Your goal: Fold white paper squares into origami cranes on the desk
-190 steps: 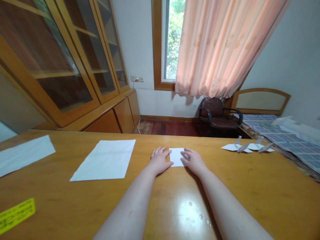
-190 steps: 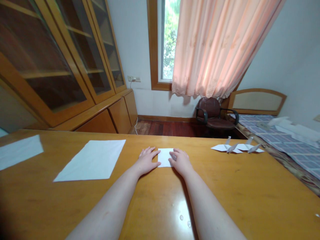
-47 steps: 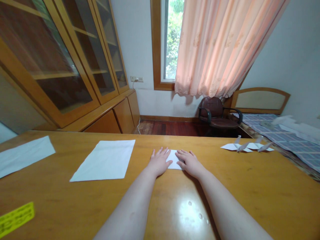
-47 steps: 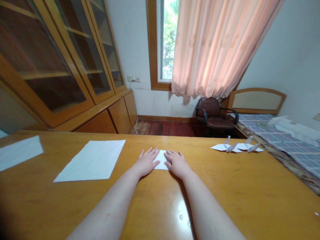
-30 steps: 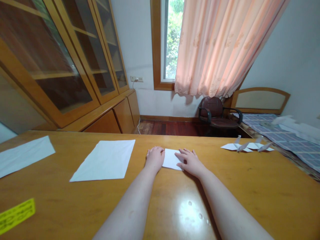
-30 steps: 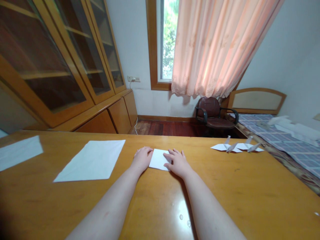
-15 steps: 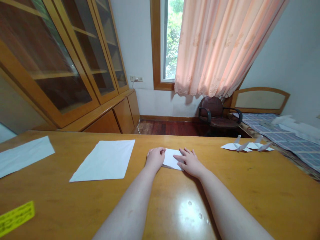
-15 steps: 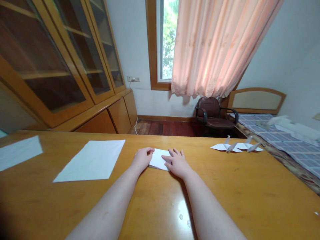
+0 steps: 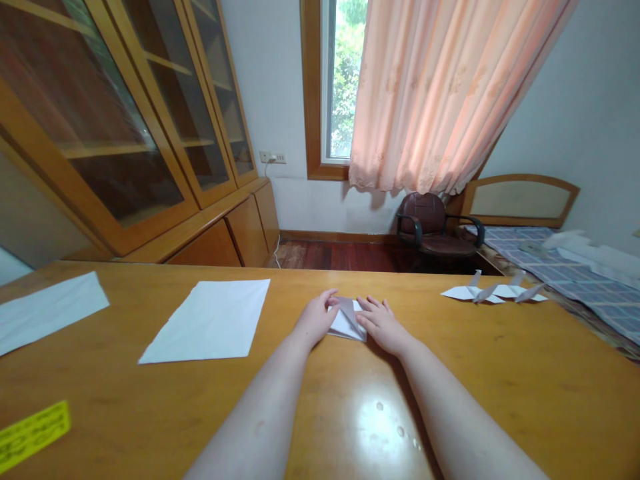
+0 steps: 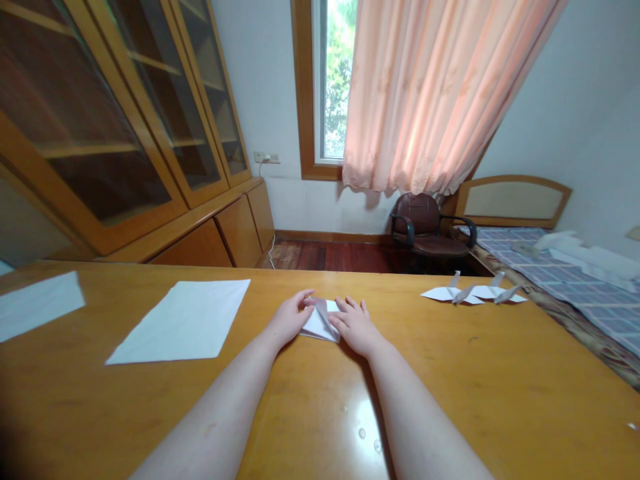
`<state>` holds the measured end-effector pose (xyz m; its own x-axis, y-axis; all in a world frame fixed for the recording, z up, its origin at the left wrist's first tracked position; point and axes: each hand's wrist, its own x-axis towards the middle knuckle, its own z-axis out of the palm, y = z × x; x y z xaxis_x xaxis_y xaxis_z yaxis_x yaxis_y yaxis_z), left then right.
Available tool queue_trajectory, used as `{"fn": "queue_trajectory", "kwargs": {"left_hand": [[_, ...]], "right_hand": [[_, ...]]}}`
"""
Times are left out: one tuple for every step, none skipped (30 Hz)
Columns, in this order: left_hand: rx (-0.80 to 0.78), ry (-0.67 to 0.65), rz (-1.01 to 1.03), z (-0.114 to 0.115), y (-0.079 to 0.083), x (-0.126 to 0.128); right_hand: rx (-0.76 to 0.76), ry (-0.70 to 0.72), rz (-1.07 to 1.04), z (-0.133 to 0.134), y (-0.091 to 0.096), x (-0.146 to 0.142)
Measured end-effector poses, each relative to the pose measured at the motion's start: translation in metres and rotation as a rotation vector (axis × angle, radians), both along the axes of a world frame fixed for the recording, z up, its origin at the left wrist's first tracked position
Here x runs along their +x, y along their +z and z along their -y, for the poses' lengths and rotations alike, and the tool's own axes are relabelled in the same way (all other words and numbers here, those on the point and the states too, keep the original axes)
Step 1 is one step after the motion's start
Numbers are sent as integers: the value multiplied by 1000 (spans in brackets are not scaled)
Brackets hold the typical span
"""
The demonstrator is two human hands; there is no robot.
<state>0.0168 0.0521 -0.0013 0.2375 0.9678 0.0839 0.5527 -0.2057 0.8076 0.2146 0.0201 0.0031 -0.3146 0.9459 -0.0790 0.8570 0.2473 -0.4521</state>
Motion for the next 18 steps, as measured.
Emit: {"fn": "queue_trajectory", "kwargs": {"left_hand": [[11,-36,-21,0,0,0],[32,-72,-50,1,0,0],[56,-105,-85,1,-1,0],[77,-128,-123,1,-1,0],[93,-140,-162,1,-2,-1],[102,-143,-202,0,-2,-1],[107,-143,-238,0,-3,-2],[110,-145,-271,0,-3,-2],[117,-153,-299,0,-4,-3],[127,-165,-323,0,-4,-3],[137,-178,-342,0,-4,-3],[145,-189,-358,0,-4,-3],[149,-196,-371,0,-5,-3],[148,-199,-385,1,-5,-3],[144,-201,-398,1,-5,-3],[136,-203,-411,1,-5,-3],[128,-206,-423,1,-5,-3],[120,-209,-434,1,-5,-3]], "right_hand": [[0,-7,-11,0,0,0],[-1,-14,-20,-1,-1,0],[2,-19,-27,-1,-1,0],[8,-23,-33,-2,-2,0],[18,-28,-41,-2,-2,-1],[29,-33,-52,-3,-2,-1],[43,-37,-66,-3,-3,-1],[55,-40,-81,-4,-3,-2],[66,-44,-96,-4,-4,-2],[79,-50,-110,-5,-4,-2],[93,-61,-123,-5,-6,-2],[109,-78,-134,-6,-7,-2],[124,-100,-142,-7,-9,-2],[140,-127,-149,-8,-11,-1],[154,-158,-155,-9,-14,-1],[161,-186,-157,-10,-17,0],[177,-223,-162,-11,-19,1],[185,-245,-166,-12,-21,2]]}}
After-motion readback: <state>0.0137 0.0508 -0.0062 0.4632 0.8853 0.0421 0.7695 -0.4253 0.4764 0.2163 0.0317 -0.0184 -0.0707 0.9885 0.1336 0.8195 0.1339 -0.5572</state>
